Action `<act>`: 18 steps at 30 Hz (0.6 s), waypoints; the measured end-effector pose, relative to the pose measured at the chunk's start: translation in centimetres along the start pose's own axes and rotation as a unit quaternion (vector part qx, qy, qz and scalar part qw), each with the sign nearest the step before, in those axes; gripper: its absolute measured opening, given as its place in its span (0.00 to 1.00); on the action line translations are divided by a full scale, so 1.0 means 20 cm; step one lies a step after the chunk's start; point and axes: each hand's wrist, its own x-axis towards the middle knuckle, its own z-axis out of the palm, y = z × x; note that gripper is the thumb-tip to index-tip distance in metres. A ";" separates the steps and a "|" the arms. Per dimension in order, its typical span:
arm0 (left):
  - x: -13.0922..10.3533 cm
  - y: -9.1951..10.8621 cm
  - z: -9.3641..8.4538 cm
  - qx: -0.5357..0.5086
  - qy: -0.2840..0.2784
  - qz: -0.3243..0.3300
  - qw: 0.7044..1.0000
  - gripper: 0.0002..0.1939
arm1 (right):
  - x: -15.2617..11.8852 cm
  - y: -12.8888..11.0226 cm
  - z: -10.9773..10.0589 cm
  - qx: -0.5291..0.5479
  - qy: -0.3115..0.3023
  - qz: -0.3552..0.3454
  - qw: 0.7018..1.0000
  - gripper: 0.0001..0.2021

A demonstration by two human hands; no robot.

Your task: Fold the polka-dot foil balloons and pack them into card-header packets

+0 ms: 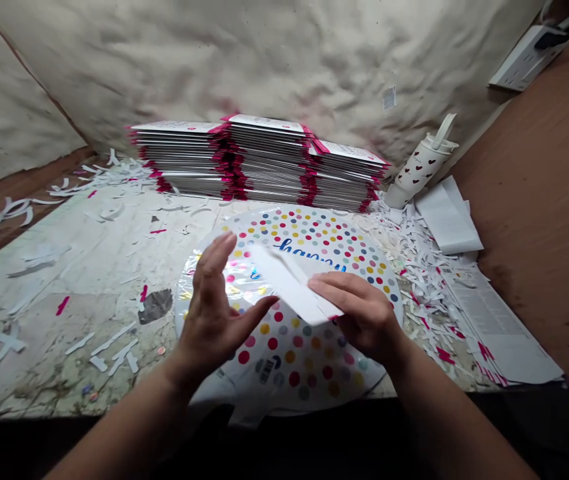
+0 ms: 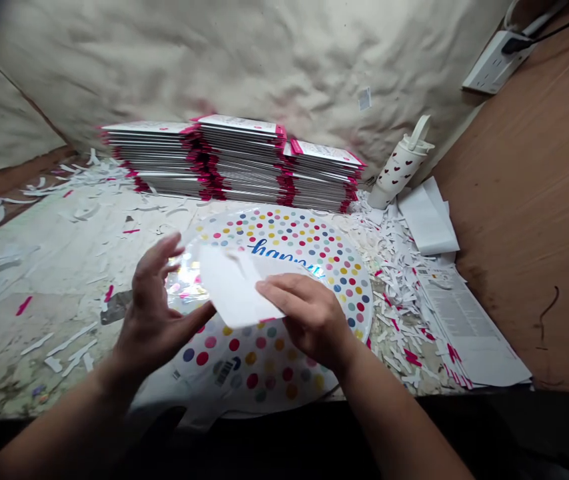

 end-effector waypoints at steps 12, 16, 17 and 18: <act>-0.32 -0.10 0.08 0.140 -0.268 0.173 0.937 0.13 | -0.30 -0.03 0.18 -0.053 -0.139 -0.027 0.988 0.10; -0.19 -0.08 0.09 0.142 -0.302 0.003 0.942 0.09 | -0.20 0.01 0.17 -0.003 -0.189 0.163 0.968 0.07; -0.16 -0.09 0.10 0.171 -0.298 -0.026 0.939 0.09 | -0.17 0.02 0.16 -0.020 -0.194 0.198 0.961 0.06; -0.14 -0.10 0.11 0.201 -0.291 -0.044 0.934 0.10 | -0.14 0.03 0.16 -0.049 -0.193 0.216 0.956 0.05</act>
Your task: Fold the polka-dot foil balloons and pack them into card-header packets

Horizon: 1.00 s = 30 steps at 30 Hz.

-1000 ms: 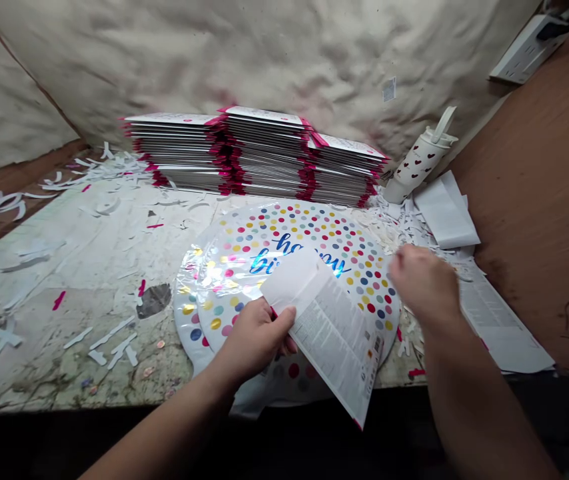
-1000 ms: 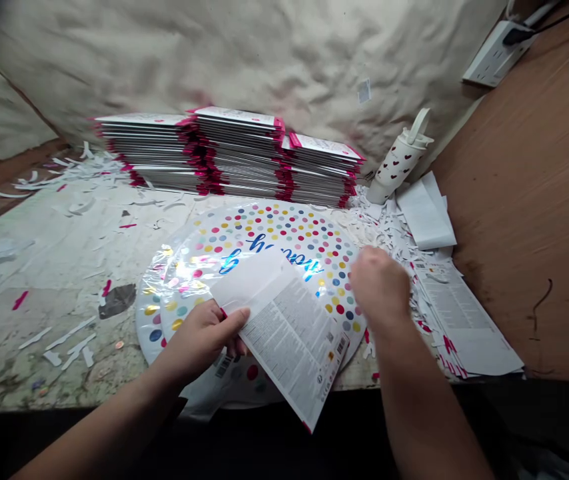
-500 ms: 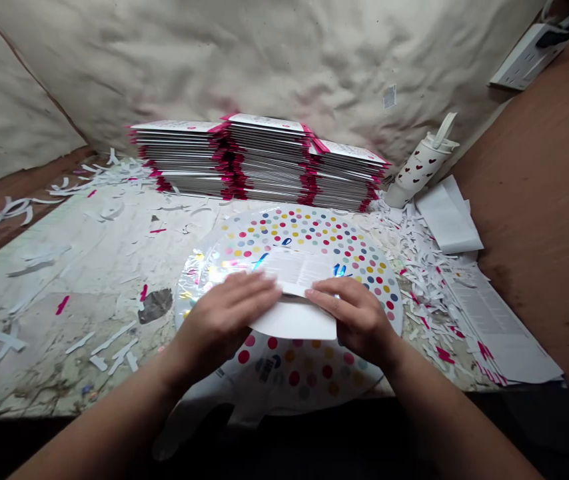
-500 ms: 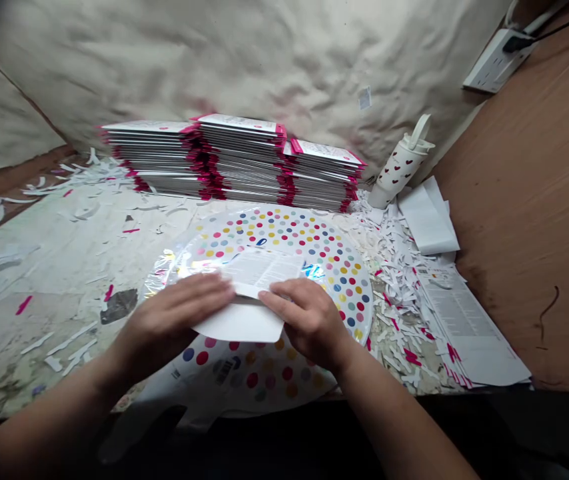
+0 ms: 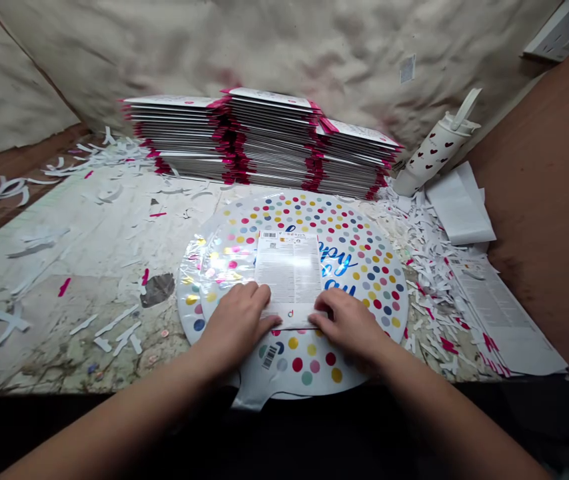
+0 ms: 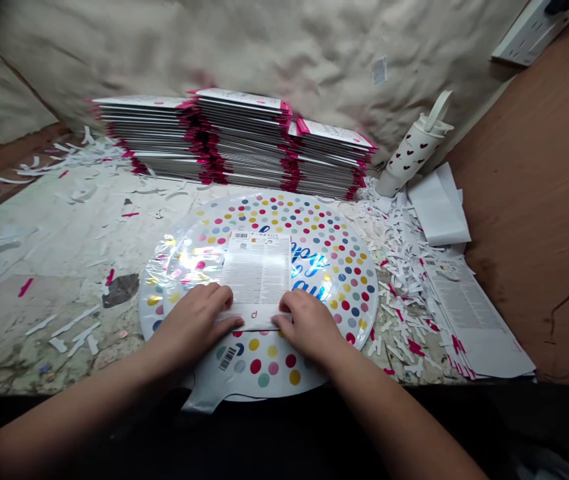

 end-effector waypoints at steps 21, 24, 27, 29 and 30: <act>-0.09 0.10 0.04 -0.744 0.022 -0.316 0.589 0.10 | -0.05 -0.24 0.03 -0.153 0.239 -0.305 0.909 0.13; -0.08 0.13 0.04 -0.788 0.033 -0.328 0.520 0.11 | -0.08 -0.23 0.05 -0.138 0.246 -0.294 0.913 0.12; -0.08 0.13 0.03 -0.821 0.021 -0.321 0.473 0.07 | -0.10 -0.22 0.04 -0.116 0.246 -0.284 0.919 0.13; -0.08 0.12 0.02 -0.804 0.022 -0.301 0.513 0.07 | -0.11 -0.21 0.02 -0.052 0.219 -0.265 0.938 0.14; -0.08 0.11 0.02 -0.778 0.030 -0.289 0.558 0.08 | -0.10 -0.21 0.00 0.002 0.191 -0.240 0.952 0.14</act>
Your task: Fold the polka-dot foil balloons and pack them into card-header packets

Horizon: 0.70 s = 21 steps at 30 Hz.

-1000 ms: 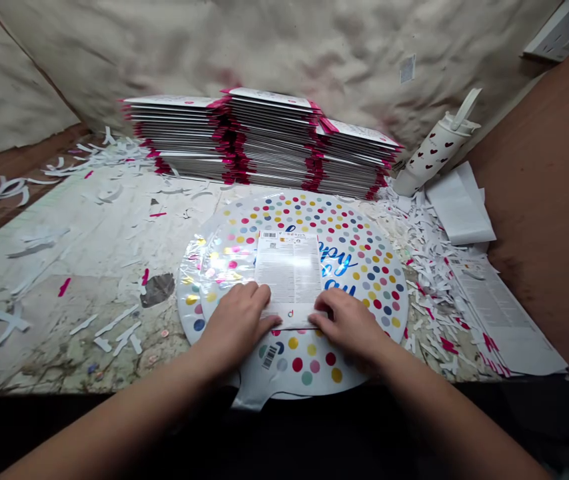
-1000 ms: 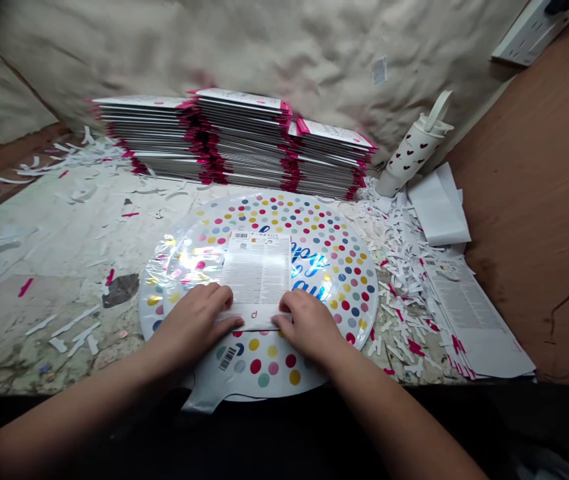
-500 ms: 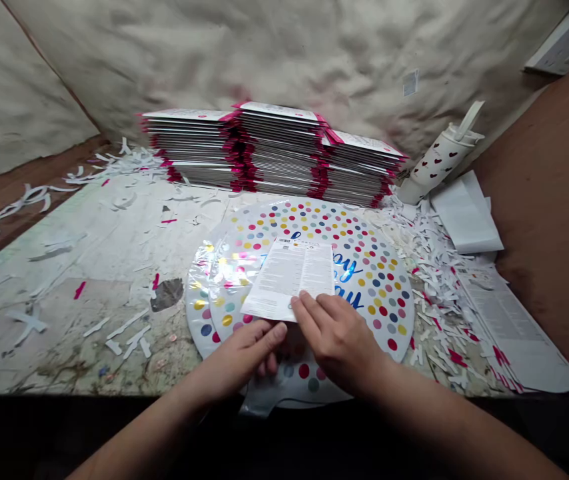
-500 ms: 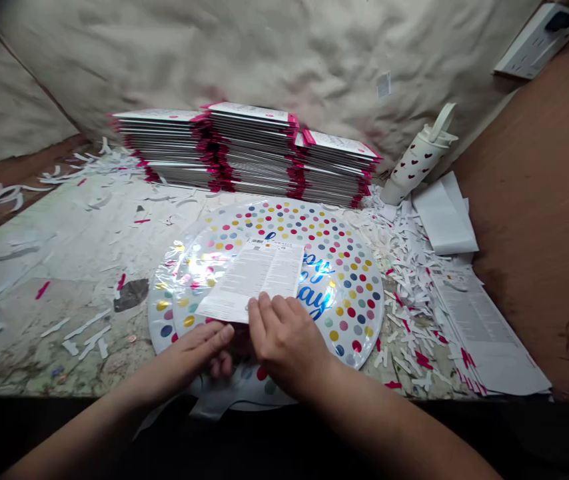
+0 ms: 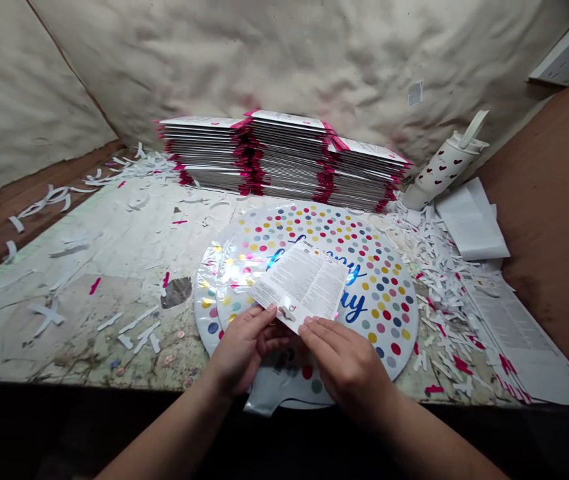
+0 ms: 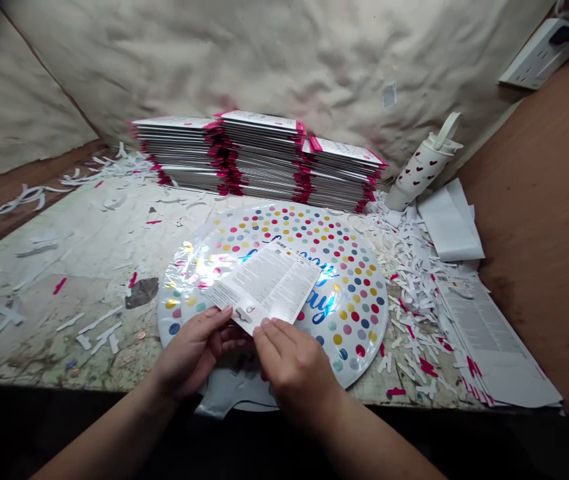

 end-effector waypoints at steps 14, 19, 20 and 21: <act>0.00 0.08 -0.02 0.372 0.034 0.191 0.908 0.15 | 0.08 0.21 -0.17 0.302 -0.166 0.287 0.894 0.12; -0.12 0.24 0.08 0.638 0.017 0.413 0.650 0.24 | 0.04 0.26 -0.44 -0.055 0.001 0.285 0.957 0.34; -0.14 0.28 0.12 0.658 -0.036 0.474 0.584 0.26 | 0.06 0.23 -0.46 -0.031 0.041 0.240 0.969 0.37; -0.16 0.32 0.16 0.657 -0.083 0.527 0.533 0.27 | 0.09 0.20 -0.47 0.021 0.055 0.190 0.980 0.34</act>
